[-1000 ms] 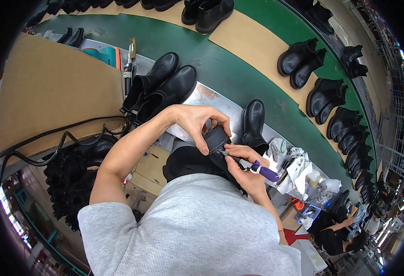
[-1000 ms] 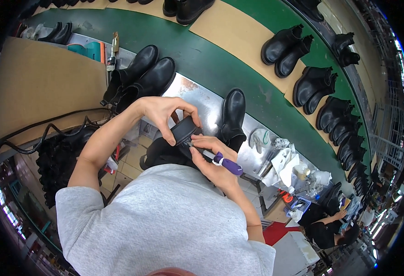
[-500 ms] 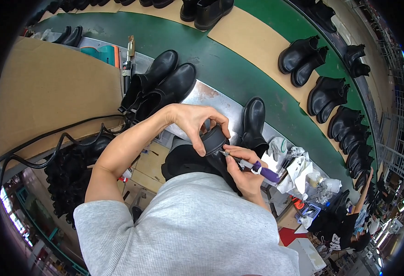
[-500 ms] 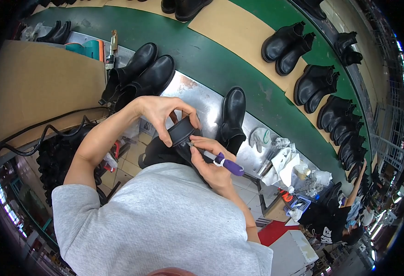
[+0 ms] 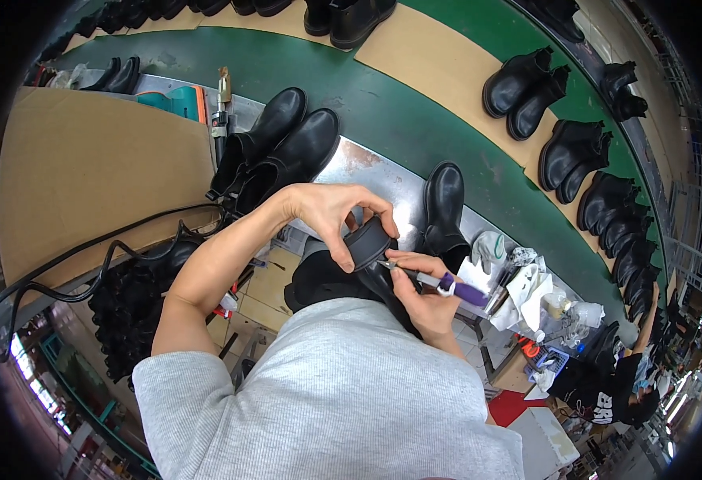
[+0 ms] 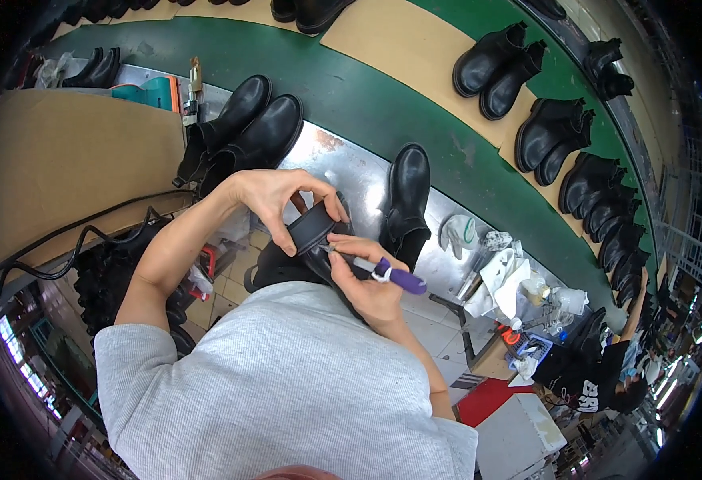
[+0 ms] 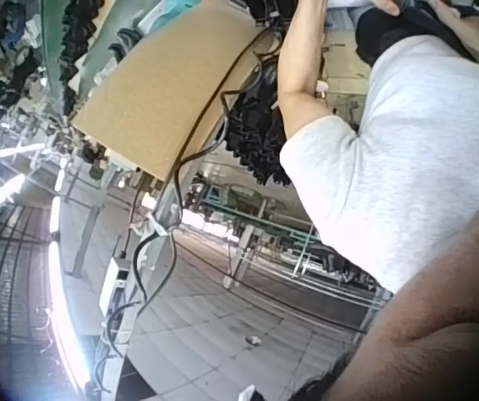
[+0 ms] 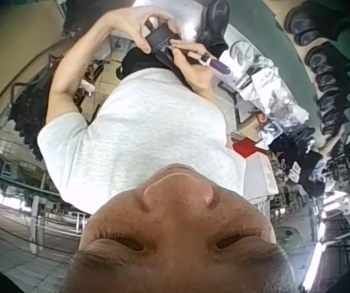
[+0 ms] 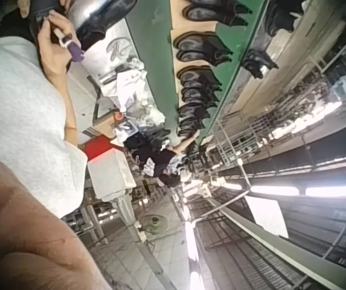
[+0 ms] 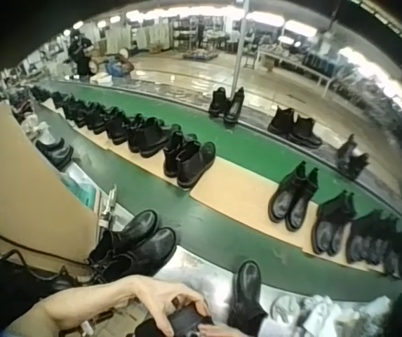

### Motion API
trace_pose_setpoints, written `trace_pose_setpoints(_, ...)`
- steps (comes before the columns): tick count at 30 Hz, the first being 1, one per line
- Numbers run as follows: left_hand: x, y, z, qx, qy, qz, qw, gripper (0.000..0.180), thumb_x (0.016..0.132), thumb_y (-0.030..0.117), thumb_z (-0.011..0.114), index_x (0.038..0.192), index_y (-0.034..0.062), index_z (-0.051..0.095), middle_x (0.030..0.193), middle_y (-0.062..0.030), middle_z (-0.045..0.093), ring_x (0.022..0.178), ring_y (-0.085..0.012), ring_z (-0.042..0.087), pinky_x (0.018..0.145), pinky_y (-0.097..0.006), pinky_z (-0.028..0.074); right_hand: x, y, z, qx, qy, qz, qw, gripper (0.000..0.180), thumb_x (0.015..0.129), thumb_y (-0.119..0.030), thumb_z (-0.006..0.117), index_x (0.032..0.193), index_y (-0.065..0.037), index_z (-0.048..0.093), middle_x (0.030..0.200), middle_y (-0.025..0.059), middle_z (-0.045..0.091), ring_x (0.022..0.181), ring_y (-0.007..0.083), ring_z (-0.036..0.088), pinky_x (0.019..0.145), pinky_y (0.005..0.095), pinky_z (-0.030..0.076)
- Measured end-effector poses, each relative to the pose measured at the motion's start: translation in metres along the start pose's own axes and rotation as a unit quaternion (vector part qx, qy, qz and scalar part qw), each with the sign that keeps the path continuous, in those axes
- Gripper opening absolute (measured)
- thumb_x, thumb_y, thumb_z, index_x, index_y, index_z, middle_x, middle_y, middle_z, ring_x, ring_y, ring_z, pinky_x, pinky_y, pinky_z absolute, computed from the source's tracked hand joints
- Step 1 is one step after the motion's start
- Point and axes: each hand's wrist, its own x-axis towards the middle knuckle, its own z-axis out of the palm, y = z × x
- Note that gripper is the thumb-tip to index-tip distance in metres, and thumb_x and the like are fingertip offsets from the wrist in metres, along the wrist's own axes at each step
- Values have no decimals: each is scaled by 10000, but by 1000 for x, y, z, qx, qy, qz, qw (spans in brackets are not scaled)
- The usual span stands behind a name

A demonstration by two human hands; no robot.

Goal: Cleaning and inspecting black leather boots on a conveyor belt.

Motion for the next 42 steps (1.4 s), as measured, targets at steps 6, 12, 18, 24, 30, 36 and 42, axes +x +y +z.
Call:
trace_pose_setpoints(6, -6, 1, 1, -15, 4, -2, 1000, 617, 520, 159, 833, 1073, 40, 588, 1058, -66, 598, 961, -169, 561, 779, -374, 509, -1, 6, -1, 50, 4, 62, 997, 113, 817, 15, 629, 922, 33, 590, 993, 145, 651, 832, 128, 619, 729, 242, 518)
trace_pose_setpoints(12, 0, 7, -8, -27, 8, -7, 1000, 614, 510, 144, 842, 1058, 45, 586, 1098, -73, 590, 977, -168, 555, 799, -364, 514, 13, -9, -2, 60, 65, 139, 986, 123, 831, 23, 619, 933, 38, 551, 945, 178, 662, 801, 126, 624, 707, 237, 509)
trace_pose_setpoints(18, -17, -19, -11, -99, 272, 156, 944, 604, 551, 46, 821, 1075, 50, 522, 1233, -133, 524, 1106, -192, 523, 852, -326, 507, 14, 9, -151, -142, 358, 124, 915, 183, 839, -182, 630, 865, -4, 599, 832, 112, 638, 694, 146, 637, 564, 277, 538)
trace_pose_setpoints(24, 15, -24, 3, -173, 428, 270, 845, 646, 569, -26, 782, 1123, 67, 463, 1327, -168, 424, 1217, -221, 432, 1061, -356, 310, -31, 111, -239, -433, 179, 417, 779, 263, 776, -184, 657, 855, 60, 602, 653, 159, 634, 546, 190, 642, 449, 308, 493)
trace_pose_setpoints(30, 29, -43, 15, -227, 487, 287, 794, 663, 581, -28, 779, 1141, 73, 440, 1357, -177, 382, 1230, -232, 418, 1056, -375, 326, -19, 86, -201, -374, 217, 210, 877, 373, 810, -199, 657, 1085, 44, 594, 776, 141, 654, 703, 182, 655, 505, 283, 515)
trace_pose_setpoints(36, 34, -63, 36, -185, 493, 248, 813, 657, 572, -28, 774, 1126, 64, 433, 1358, -189, 370, 1229, -245, 424, 1058, -394, 331, 32, 61, -134, -229, 159, 106, 955, 495, 791, -189, 694, 1208, 8, 514, 1064, 147, 587, 958, 233, 598, 730, 317, 532)
trace_pose_setpoints(42, 9, -46, 39, -126, 401, 218, 881, 676, 564, 3, 778, 1159, 43, 462, 1367, -201, 374, 1236, -249, 427, 1062, -379, 313, 72, -14, -34, -337, 82, -172, 922, 783, 576, -200, 819, 1265, -80, 466, 1259, 151, 464, 1160, 339, 439, 974, 419, 374)
